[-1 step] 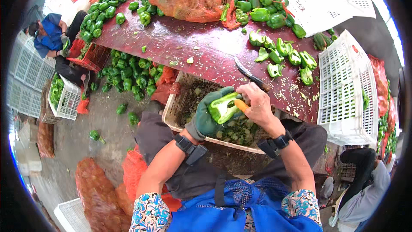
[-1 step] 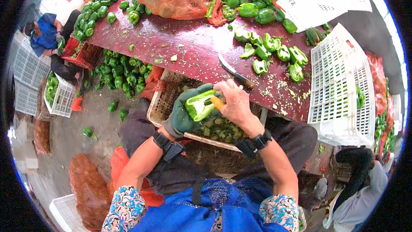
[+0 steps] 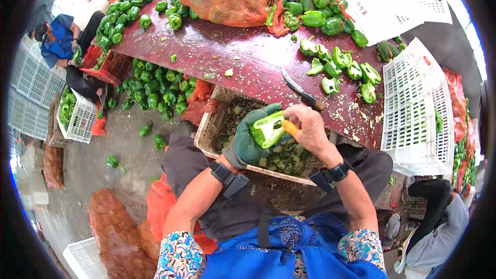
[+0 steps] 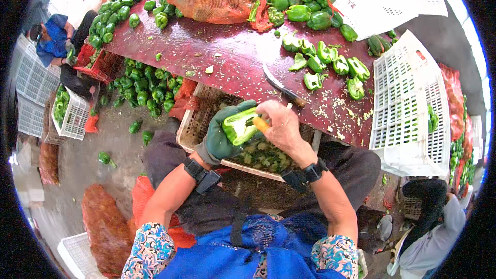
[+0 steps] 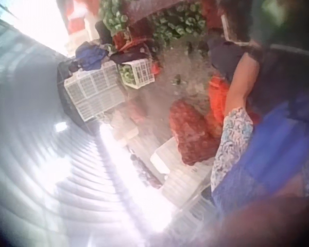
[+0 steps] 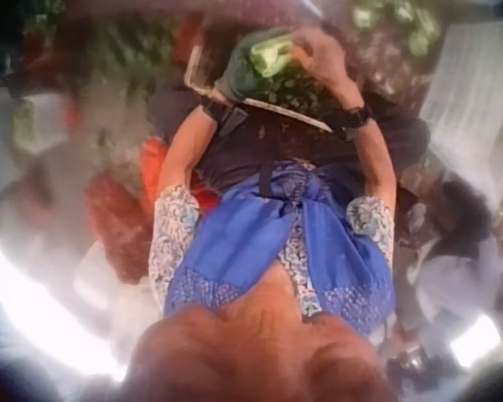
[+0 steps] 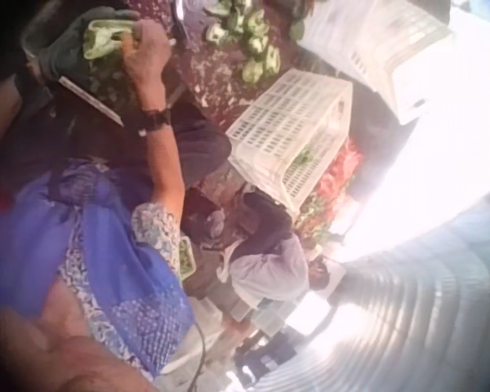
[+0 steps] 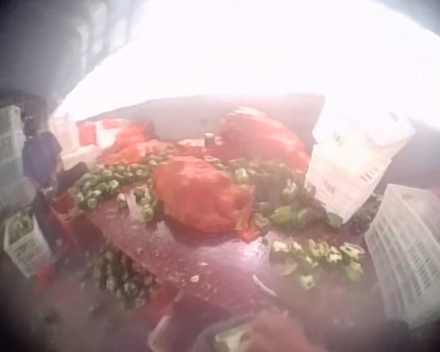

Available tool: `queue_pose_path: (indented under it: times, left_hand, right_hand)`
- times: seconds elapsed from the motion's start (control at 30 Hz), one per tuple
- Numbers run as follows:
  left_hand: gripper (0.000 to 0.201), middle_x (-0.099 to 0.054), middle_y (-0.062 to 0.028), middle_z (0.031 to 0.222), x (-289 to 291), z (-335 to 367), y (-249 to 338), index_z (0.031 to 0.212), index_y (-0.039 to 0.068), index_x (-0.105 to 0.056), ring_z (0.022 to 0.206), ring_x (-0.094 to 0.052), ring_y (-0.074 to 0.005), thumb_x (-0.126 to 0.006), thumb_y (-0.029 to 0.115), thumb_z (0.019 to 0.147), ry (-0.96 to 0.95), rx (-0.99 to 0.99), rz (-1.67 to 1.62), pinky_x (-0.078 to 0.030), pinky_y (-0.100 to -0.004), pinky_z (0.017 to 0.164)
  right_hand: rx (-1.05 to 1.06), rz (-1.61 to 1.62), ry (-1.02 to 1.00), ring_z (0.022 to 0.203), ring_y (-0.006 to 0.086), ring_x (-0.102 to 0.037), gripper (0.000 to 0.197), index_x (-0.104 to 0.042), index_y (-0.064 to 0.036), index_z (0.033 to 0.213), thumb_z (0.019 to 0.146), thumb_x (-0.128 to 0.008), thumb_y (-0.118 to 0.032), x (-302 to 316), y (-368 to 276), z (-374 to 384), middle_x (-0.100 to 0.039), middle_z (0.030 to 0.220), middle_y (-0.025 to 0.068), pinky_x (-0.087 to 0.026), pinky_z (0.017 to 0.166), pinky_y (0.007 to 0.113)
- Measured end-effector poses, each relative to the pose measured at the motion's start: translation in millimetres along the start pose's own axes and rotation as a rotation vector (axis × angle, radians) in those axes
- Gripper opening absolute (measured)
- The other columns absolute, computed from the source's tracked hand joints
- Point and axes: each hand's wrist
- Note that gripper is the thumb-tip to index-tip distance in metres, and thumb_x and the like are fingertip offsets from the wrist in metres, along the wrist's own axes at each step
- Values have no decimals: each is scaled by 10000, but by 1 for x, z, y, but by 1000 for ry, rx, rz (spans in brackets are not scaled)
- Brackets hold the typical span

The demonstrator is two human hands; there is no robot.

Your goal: Processing green bell peppers by removing seeds and cutting them into pieces.

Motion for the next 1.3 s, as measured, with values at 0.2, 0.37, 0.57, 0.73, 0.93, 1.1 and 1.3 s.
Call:
queue_pose_path:
  times: [0.2, 0.37, 0.57, 0.73, 0.93, 1.1, 1.3]
  left_hand:
    - [517, -578, -177, 1318, 8, 4, -4, 1368, 0, -490, 1145, -614, -280, -549, 269, 931, 33, -91, 87, -506, -408, 995]
    - [502, -586, -166, 1296, 13, 2, -1, 1359, 3, -494, 1133, -618, -273, -566, 219, 912, -27, -40, 121, -509, -395, 992]
    - [502, -584, -166, 1294, 8, 0, 2, 1354, 8, -495, 1143, -610, -280, -564, 175, 885, -41, -30, 91, -491, -406, 1013]
    - [507, -584, -162, 1298, 11, -2, 0, 1349, 1, -496, 1155, -601, -270, -557, 156, 870, -30, -57, 68, -460, -399, 1045]
    - [496, -598, -149, 1279, 20, -1, -7, 1347, 4, -498, 1156, -598, -247, -560, 188, 891, 61, -136, 89, -446, -385, 1055]
    - [462, -604, -133, 1273, 26, -4, -8, 1338, 17, -503, 1151, -601, -235, -559, 200, 918, 94, -147, 110, -483, -380, 1012]
    - [520, -570, -146, 1318, 3, -5, 9, 1360, 29, -484, 1181, -587, -251, -581, 154, 865, -33, 1, 176, -472, -382, 1028]
  right_hand:
    - [-280, 308, -202, 633, 57, -554, 215, -694, -5, 979, 895, -684, -203, -20, -10, -9, -632, 712, 16, -434, 558, 246]
    - [-618, 844, -415, 527, -4, -503, 182, -705, -75, 1002, 892, -687, -219, -27, -15, -8, -619, 705, -22, -334, 454, 140]
    - [-507, 586, -387, 516, 30, -487, 189, -706, -61, 844, 866, -716, -249, -31, -21, -4, -570, 619, -34, -361, 454, 214]
    - [-73, 163, -126, 499, 79, -483, 287, -667, -13, 803, 838, -748, -287, -40, -27, -5, -546, 582, 26, -396, 473, 288]
    - [-83, -47, -47, 517, 228, -616, 231, -685, -58, 808, 791, -763, -274, -57, -19, -9, -608, 589, 114, -453, 499, 350]
    - [-82, 9, -23, 517, 229, -601, 199, -694, -42, 854, 787, -770, -214, -55, -20, -8, -615, 614, 119, -454, 512, 347]
    - [-86, 235, -96, 565, 148, -590, 231, -705, -12, 916, 798, -769, -200, -38, -24, -10, -634, 659, 95, -459, 538, 307]
Point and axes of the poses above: each hand's wrist, its own z-axis towards the middle knuckle, its own x-axis out of the back of the hand, y = z × x
